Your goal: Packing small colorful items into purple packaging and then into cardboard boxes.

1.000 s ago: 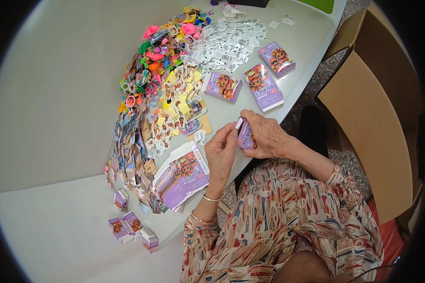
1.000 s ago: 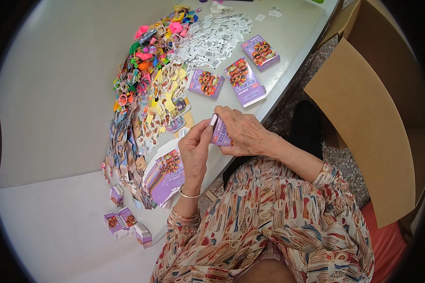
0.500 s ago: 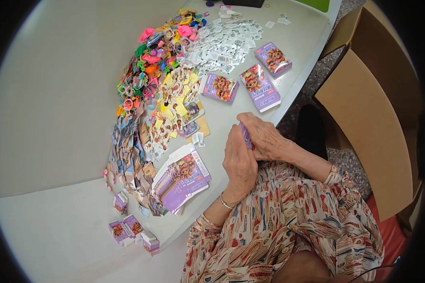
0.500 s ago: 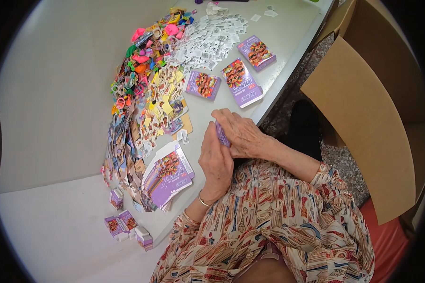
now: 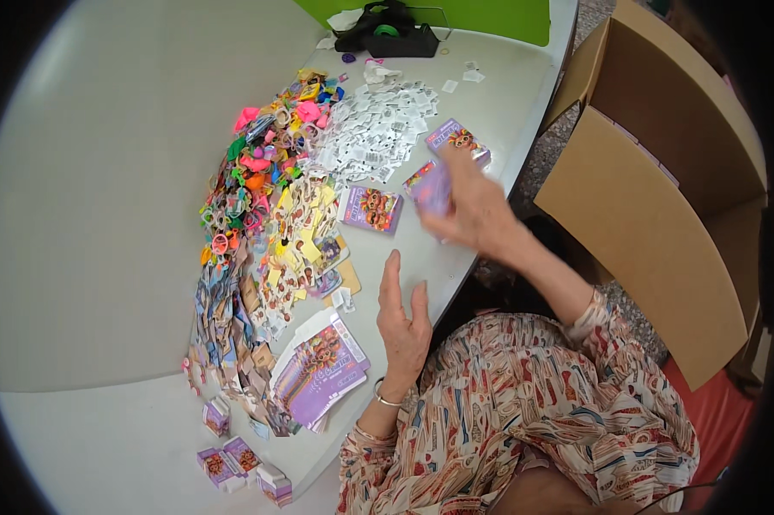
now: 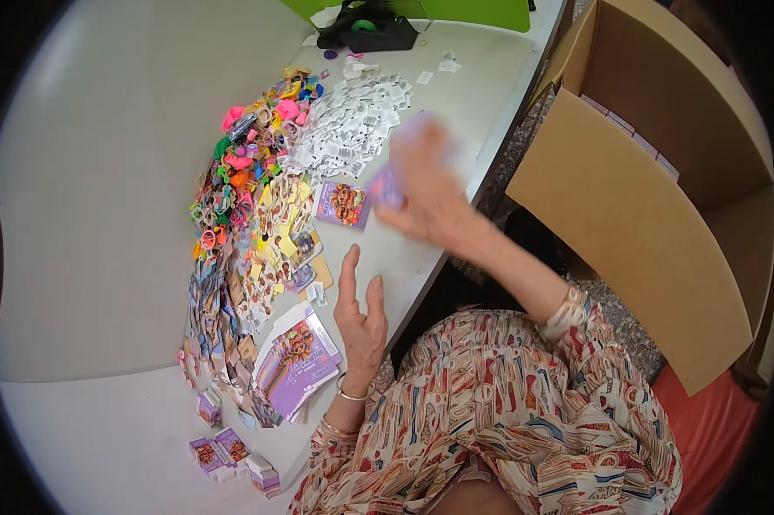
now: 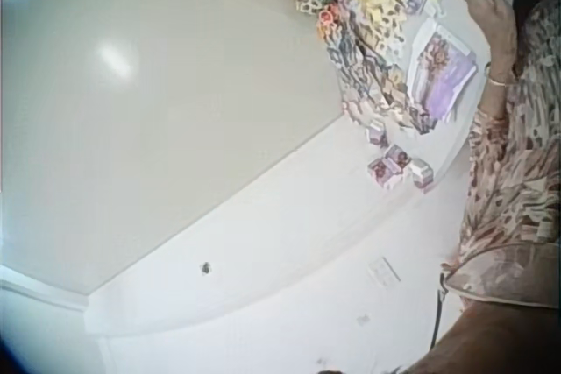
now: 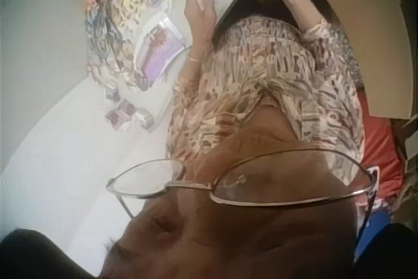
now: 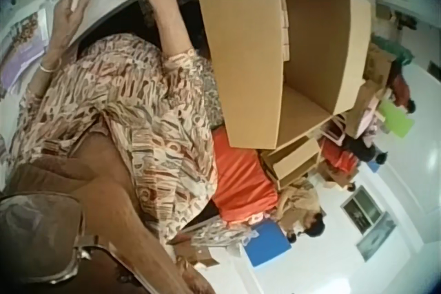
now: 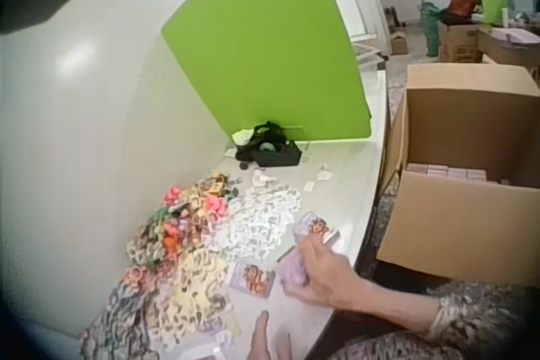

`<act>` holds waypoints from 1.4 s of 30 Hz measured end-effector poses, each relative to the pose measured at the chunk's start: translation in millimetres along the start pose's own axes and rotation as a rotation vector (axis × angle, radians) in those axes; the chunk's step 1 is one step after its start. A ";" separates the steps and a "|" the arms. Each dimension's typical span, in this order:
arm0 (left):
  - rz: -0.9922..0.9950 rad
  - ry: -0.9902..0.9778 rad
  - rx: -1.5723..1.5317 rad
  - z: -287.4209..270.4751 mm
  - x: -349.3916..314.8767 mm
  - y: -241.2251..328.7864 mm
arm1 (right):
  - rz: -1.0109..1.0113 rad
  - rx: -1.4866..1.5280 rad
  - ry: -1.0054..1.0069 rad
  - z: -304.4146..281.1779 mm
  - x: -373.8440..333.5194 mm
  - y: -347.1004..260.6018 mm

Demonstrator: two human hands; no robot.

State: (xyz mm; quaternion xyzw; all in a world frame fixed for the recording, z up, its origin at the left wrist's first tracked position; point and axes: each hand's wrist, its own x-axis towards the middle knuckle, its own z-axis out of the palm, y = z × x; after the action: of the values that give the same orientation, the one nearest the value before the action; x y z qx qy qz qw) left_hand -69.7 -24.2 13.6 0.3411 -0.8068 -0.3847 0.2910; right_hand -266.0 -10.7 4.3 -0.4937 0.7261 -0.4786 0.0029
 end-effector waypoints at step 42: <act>0.106 0.344 0.373 -62.7 8.9 -67.0 | -0.176 -0.077 -0.292 16.1 -51.0 -3.1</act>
State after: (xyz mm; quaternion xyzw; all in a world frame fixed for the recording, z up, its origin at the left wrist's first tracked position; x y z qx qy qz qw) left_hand -7.3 -89.2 -5.9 0.4068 -0.8191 -0.1496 0.3758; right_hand -230.0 14.7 -26.2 -0.6193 0.6898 -0.3720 0.0472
